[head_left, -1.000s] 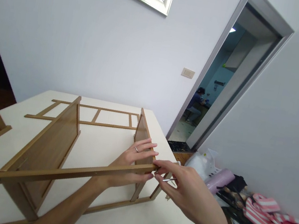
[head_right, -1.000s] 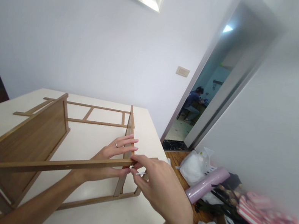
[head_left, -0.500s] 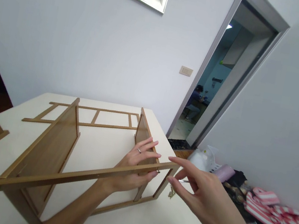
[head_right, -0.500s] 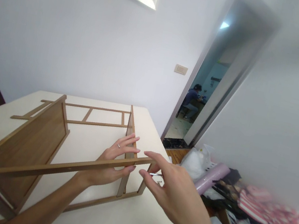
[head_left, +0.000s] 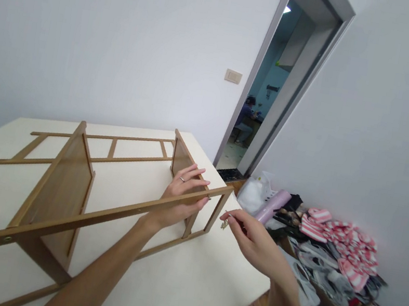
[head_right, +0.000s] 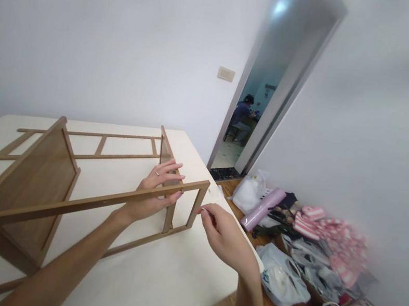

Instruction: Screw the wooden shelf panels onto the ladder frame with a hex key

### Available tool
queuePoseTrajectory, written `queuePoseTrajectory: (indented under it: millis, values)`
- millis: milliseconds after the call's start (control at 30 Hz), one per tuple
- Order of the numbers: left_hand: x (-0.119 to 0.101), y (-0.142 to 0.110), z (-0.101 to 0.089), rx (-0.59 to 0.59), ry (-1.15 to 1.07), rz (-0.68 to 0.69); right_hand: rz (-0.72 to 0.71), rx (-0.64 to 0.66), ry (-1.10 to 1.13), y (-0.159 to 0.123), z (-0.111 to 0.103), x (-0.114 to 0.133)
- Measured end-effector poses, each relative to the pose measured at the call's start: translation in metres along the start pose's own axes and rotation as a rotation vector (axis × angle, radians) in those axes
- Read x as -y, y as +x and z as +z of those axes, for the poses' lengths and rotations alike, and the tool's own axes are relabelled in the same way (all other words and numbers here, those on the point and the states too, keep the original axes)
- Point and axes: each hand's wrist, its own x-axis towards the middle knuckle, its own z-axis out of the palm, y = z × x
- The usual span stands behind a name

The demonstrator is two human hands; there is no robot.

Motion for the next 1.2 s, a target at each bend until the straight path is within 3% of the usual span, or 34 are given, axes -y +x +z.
queuePoseTrajectory:
  millis: [100,300,400,500,633,767,867,967,1100,1200]
  values:
    - [-0.001,0.000,0.002,-0.015,0.008,-0.001,-0.001,-0.030,0.116,-0.011,0.010,-0.004]
    - [-0.001,-0.001,0.003,-0.022,0.006,-0.005,0.097,-0.039,0.652,-0.013,0.029,-0.014]
    - [-0.001,-0.001,0.002,-0.007,0.007,-0.020,0.157,-0.072,0.659,-0.015,0.035,-0.017]
    - [-0.001,-0.001,0.002,-0.006,0.009,-0.017,0.123,-0.091,0.584,-0.016,0.036,-0.012]
    - [-0.001,-0.001,0.002,-0.006,0.020,-0.004,-0.020,-0.237,0.605,-0.005,0.034,0.005]
    - [0.000,-0.001,0.001,-0.013,0.028,0.007,-0.292,-0.508,0.576,0.018,0.030,0.020]
    - [0.000,-0.001,0.000,0.002,0.030,0.001,-0.469,-0.609,0.604,0.035,0.027,0.024]
    - [0.000,-0.001,0.000,0.010,0.024,-0.020,-0.550,-0.646,0.603,0.046,0.031,0.019]
    - [0.001,-0.002,0.001,0.027,0.015,-0.038,-0.600,-0.811,0.445,0.055,0.048,-0.003]
    - [0.001,-0.002,0.000,0.033,0.012,-0.032,-0.629,-0.825,0.325,0.055,0.062,-0.021]
